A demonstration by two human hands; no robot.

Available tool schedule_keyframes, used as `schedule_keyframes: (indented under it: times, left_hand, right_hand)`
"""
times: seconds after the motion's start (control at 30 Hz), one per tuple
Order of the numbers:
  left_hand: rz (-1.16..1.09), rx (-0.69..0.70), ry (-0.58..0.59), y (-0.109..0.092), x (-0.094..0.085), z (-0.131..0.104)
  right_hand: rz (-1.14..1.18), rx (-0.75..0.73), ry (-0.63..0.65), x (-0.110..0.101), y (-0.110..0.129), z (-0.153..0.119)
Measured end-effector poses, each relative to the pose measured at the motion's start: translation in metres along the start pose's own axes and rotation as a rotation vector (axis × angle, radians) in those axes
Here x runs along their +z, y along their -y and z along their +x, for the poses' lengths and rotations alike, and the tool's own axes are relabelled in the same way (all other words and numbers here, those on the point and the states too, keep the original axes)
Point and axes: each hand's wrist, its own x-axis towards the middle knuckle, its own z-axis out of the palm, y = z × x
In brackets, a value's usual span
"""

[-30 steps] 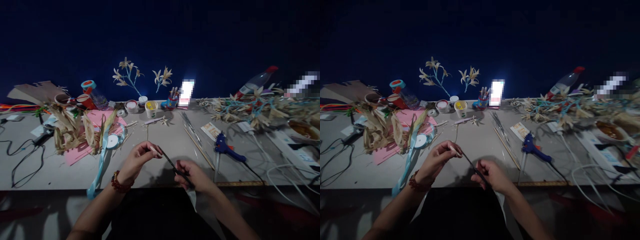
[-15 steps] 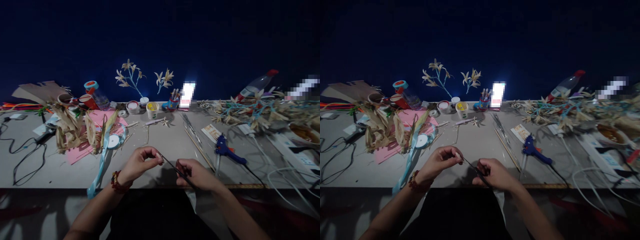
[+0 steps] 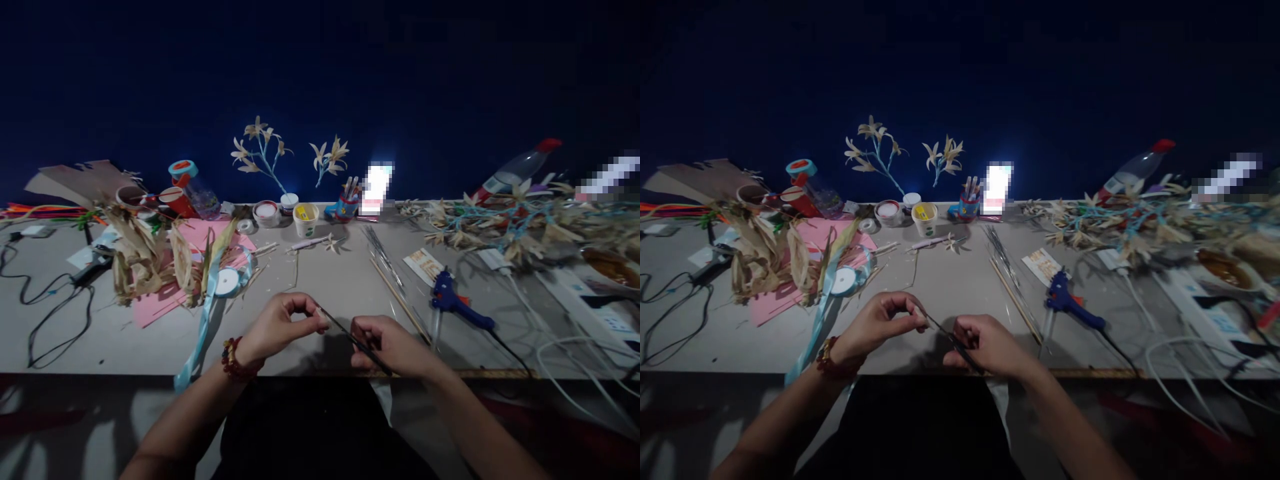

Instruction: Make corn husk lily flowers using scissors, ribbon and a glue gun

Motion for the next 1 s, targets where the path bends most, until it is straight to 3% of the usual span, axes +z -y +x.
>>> schedule_keyframes:
  times: [0.5, 0.9, 1.0]
  left_hand:
    - [-0.054, -0.055, -0.016, -0.0015, 0.0002, 0.0008]
    - [-0.098, -0.044, -0.003, 0.0004, -0.0007, -0.0003]
    - [-0.142, -0.039, -0.005, 0.0057, -0.0009, 0.0]
  right_hand:
    - [0.016, -0.021, 0.009, -0.0002, 0.0025, 0.0005]
    - [0.132, 0.062, 0.026, 0.0064, 0.0047, 0.0014]
    - [0.073, 0.063, -0.069, 0.0063, -0.0025, 0.0044]
